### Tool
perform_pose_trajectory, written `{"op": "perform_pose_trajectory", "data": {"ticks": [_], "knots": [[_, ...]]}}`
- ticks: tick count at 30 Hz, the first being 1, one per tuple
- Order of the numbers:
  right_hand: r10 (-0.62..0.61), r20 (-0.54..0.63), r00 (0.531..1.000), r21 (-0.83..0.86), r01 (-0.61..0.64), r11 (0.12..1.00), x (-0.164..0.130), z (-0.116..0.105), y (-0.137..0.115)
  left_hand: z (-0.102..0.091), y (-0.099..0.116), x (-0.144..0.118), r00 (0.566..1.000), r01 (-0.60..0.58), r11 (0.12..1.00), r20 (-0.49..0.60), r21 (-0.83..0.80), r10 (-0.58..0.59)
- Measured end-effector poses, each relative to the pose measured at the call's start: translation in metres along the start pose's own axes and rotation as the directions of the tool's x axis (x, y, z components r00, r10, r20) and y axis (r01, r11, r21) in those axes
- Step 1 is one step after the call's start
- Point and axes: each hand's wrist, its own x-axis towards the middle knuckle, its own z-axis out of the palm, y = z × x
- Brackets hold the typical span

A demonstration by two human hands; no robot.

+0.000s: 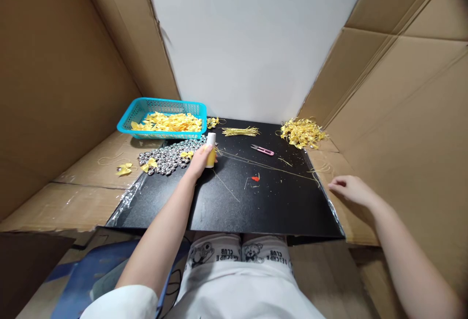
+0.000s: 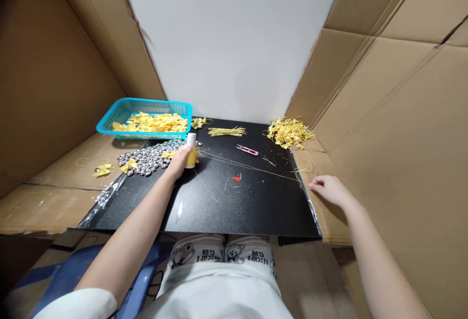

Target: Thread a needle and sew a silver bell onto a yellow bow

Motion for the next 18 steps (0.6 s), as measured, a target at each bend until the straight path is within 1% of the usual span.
{"op": "perform_pose_trajectory", "data": {"ticks": [3,5,6,8,11,12,14,16,18], "knots": [[-0.062,0.003,0.998,0.029,0.062,0.998,0.003,-0.012,-0.02,0.0,0.0,0.0,1.0,0.003,1.0,0.005,0.0,-0.003],[-0.116,-0.026,0.993,-0.019,0.116,0.993,0.011,-0.024,-0.045,0.0,-0.001,0.0,1.0,0.005,1.0,0.006,0.001,-0.005],[-0.151,-0.047,0.987,-0.063,0.148,0.987,0.016,-0.031,-0.061,0.0,-0.001,0.0,1.0,0.005,1.0,0.005,0.003,-0.005],[-0.226,-0.052,0.973,-0.151,0.216,0.965,0.03,-0.046,-0.1,0.0,-0.001,0.0,1.0,0.005,1.0,0.005,0.007,-0.005],[-0.347,-0.042,0.937,-0.311,0.318,0.895,0.053,-0.06,-0.17,0.0,-0.002,0.0,1.0,0.004,1.0,0.01,0.012,-0.004],[-0.383,-0.018,0.923,-0.351,0.353,0.867,0.06,-0.06,-0.195,-0.001,-0.003,0.001,1.0,0.004,1.0,0.012,0.012,-0.005],[-0.449,0.07,0.891,-0.394,0.438,0.808,0.073,-0.054,-0.243,-0.001,-0.004,0.001,1.0,0.004,1.0,0.013,0.01,-0.004],[-0.506,0.136,0.852,-0.375,0.517,0.77,0.083,-0.039,-0.286,-0.001,-0.004,0.001,1.0,0.003,1.0,0.016,0.008,-0.003],[-0.557,0.198,0.807,-0.35,0.589,0.729,0.091,-0.021,-0.32,-0.001,-0.004,0.0,1.0,-0.001,1.0,0.02,0.007,0.001]]}}
